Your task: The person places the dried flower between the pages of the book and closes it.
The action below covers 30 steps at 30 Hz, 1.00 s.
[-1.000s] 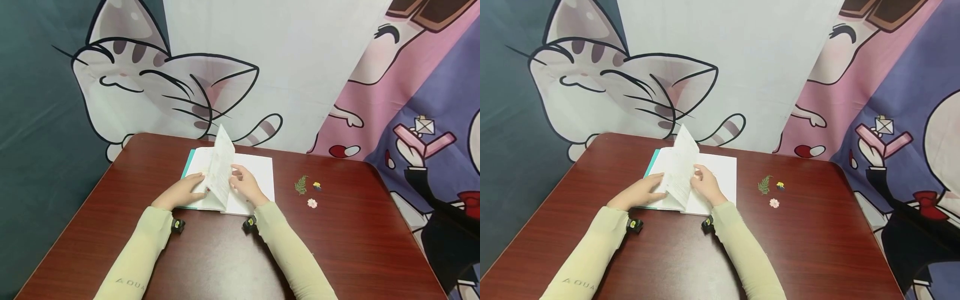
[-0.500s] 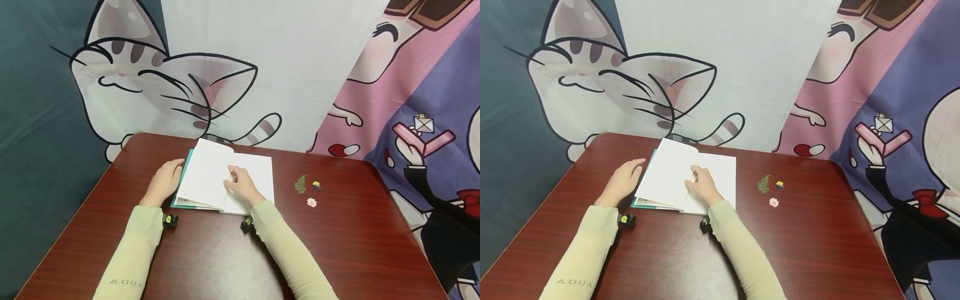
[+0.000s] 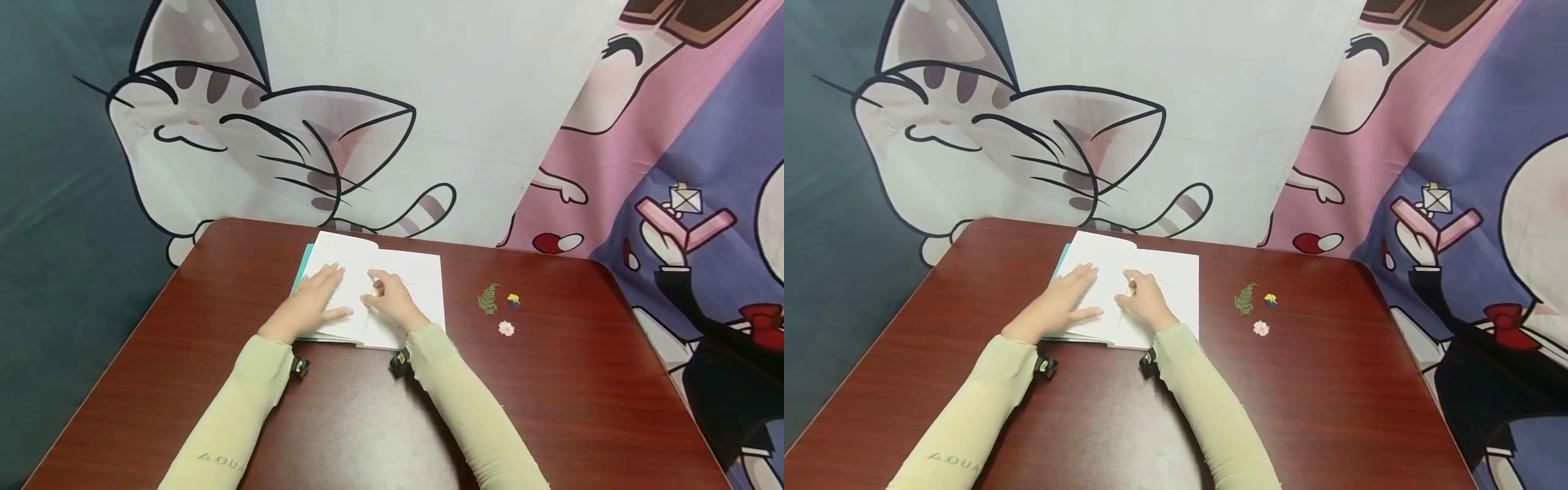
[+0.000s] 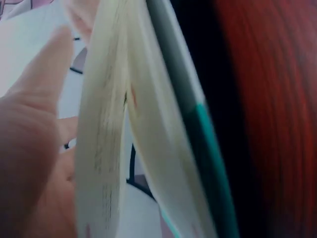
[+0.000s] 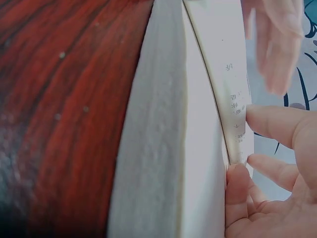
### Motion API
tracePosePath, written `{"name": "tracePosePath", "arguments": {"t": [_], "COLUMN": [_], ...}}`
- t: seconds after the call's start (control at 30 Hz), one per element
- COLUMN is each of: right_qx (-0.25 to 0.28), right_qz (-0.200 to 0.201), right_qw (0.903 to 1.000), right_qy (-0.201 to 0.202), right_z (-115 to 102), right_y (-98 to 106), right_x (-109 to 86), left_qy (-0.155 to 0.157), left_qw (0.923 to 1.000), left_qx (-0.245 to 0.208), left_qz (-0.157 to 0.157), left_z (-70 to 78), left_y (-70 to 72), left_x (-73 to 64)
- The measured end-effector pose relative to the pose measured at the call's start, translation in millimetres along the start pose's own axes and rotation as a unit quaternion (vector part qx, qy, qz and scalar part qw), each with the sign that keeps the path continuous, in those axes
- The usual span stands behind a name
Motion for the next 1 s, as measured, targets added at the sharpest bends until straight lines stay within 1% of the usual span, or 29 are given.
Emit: {"name": "tracePosePath", "arguments": {"t": [0.1, 0.23, 0.33, 0.4, 0.57, 0.7, 0.87, 1.0], "right_qx": [-0.003, -0.006, -0.011, -0.014, -0.007, 0.001, 0.034, 0.067], "right_qz": [0.001, 0.003, 0.002, 0.002, 0.005, 0.007, 0.009, -0.004], "right_qw": [1.0000, 1.0000, 0.9999, 0.9999, 1.0000, 1.0000, 0.9993, 0.9977], "right_qy": [0.005, 0.007, 0.005, 0.005, -0.002, 0.002, 0.011, 0.012], "right_z": [-1.0, -2.9, -4.2, -4.7, -5.0, -0.9, 7.3, 8.1], "right_y": [-0.9, -1.7, -2.9, -3.6, -3.2, -3.3, -3.3, 2.4], "right_x": [0.2, -0.3, -1.1, -1.6, -3.9, -3.3, -3.7, -9.6], "left_qy": [0.008, 0.019, 0.028, 0.030, 0.036, 0.052, 0.067, 0.077], "left_qw": [0.9993, 0.9977, 0.9954, 0.9941, 0.9913, 0.9877, 0.9826, 0.9812], "left_qx": [0.002, -0.004, -0.008, -0.012, -0.027, -0.025, -0.023, -0.025], "left_qz": [-0.035, -0.064, -0.091, -0.104, -0.124, -0.145, -0.172, -0.175], "left_z": [2.9, 4.9, 3.7, 3.0, 5.5, 8.6, 9.9, 8.7], "left_y": [-5.6, -9.0, -11.9, -13.2, -11.9, -11.3, -13.5, -14.5], "left_x": [0.7, 2.5, 3.5, 3.4, 3.9, 5.9, 8.7, 8.7]}}
Point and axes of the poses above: each hand's wrist, its own x-axis towards the middle knuckle, its own y-axis out of the back of the hand, z = x × y, the point moved 1 cm from there along x, towards the middle knuckle, and after that the axes turned 14 degrees about -y, right-handed, at the moved point
